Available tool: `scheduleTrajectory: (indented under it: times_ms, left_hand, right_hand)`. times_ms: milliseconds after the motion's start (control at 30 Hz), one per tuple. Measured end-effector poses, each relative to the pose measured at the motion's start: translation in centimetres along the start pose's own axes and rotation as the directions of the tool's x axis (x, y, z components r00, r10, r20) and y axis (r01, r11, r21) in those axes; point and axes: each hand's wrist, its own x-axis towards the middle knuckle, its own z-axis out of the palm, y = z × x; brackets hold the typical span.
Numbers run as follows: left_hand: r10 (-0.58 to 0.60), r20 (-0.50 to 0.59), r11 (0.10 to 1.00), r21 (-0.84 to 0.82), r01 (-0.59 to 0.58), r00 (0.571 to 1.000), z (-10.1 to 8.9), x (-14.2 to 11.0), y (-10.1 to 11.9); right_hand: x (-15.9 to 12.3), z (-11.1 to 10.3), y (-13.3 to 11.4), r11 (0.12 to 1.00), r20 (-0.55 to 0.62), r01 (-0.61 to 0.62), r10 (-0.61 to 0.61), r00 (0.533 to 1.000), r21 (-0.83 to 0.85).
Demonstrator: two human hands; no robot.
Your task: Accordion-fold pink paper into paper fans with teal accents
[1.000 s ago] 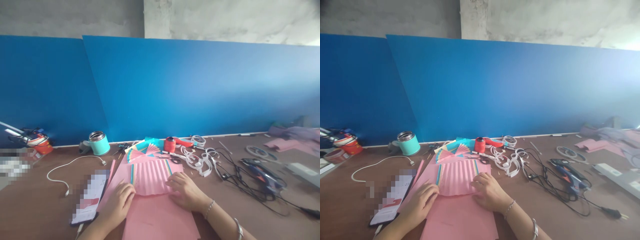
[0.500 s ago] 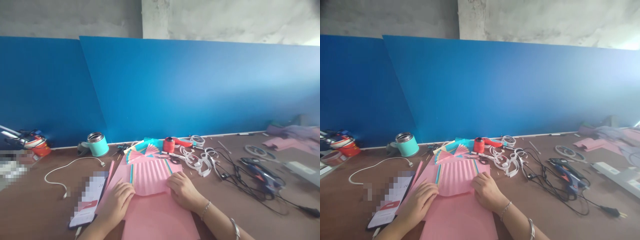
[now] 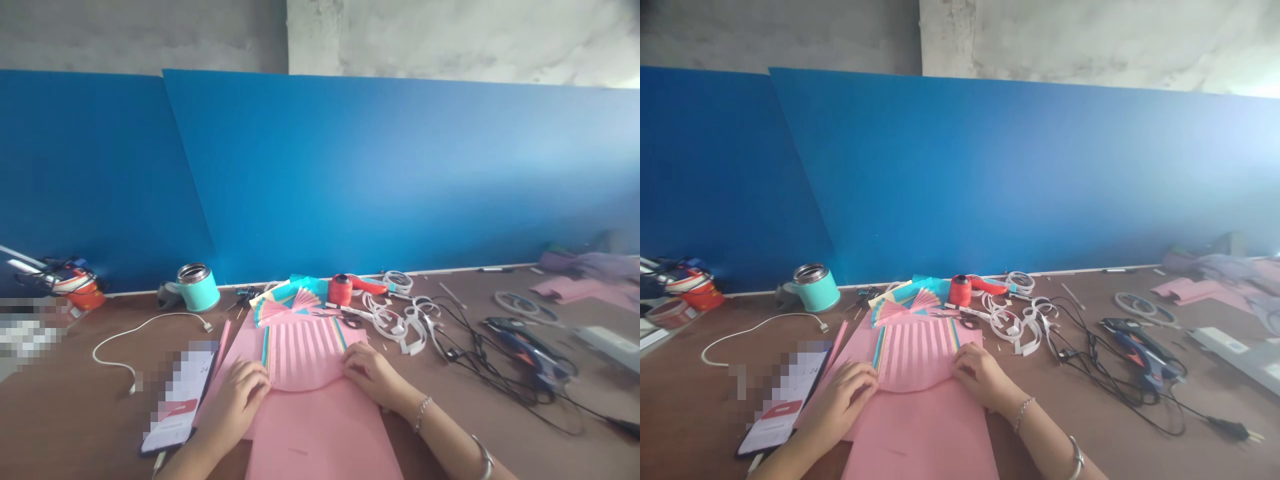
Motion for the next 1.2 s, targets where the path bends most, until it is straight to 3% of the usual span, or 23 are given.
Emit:
scheduleTrajectory:
  times_ms: [233,433,567,667,800,967,1100,1200]
  left_hand:
    - [-0.004,-0.028,0.997,0.079,0.006,1.0,0.6,-0.3,0.0]
    - [0.142,0.007,0.976,0.166,-0.141,0.99,0.6,-0.1,0.6]
    - [0.273,-0.02,0.938,0.227,-0.261,0.962,1.0,0.5,1.4]
    - [0.322,0.022,0.915,0.252,-0.317,0.947,1.6,0.8,2.2]
    - [0.274,0.094,0.922,0.256,-0.289,0.957,2.2,1.3,2.7]
    - [0.216,0.092,0.95,0.208,-0.231,0.972,2.3,1.9,2.3]
    - [0.052,0.109,0.994,0.089,-0.062,0.993,1.8,2.7,2.0]
    - [-0.078,0.152,0.997,0.008,0.078,0.985,1.2,3.4,2.1]
  right_hand:
    - [-0.2,0.2,-0.8,0.969,0.043,0.044,-0.034,0.999,-0.245]
    - [0.1,0.6,-1.7,0.901,0.127,0.179,-0.139,0.982,-0.395]
    - [0.5,1.1,-1.8,0.847,0.125,0.289,-0.261,0.957,-0.446]
    - [0.5,1.6,-1.8,0.814,0.131,0.335,-0.311,0.941,-0.475]
    - [0.5,1.7,-1.8,0.825,0.146,0.31,-0.274,0.951,-0.473]
    - [0.7,1.5,-1.7,0.901,0.146,0.195,-0.149,0.978,-0.387]
    - [0.9,1.7,-1.3,0.964,0.057,0.052,-0.039,0.998,-0.26]
    - [1.1,1.8,-1.0,0.984,0.001,-0.014,0.014,1.0,-0.177]
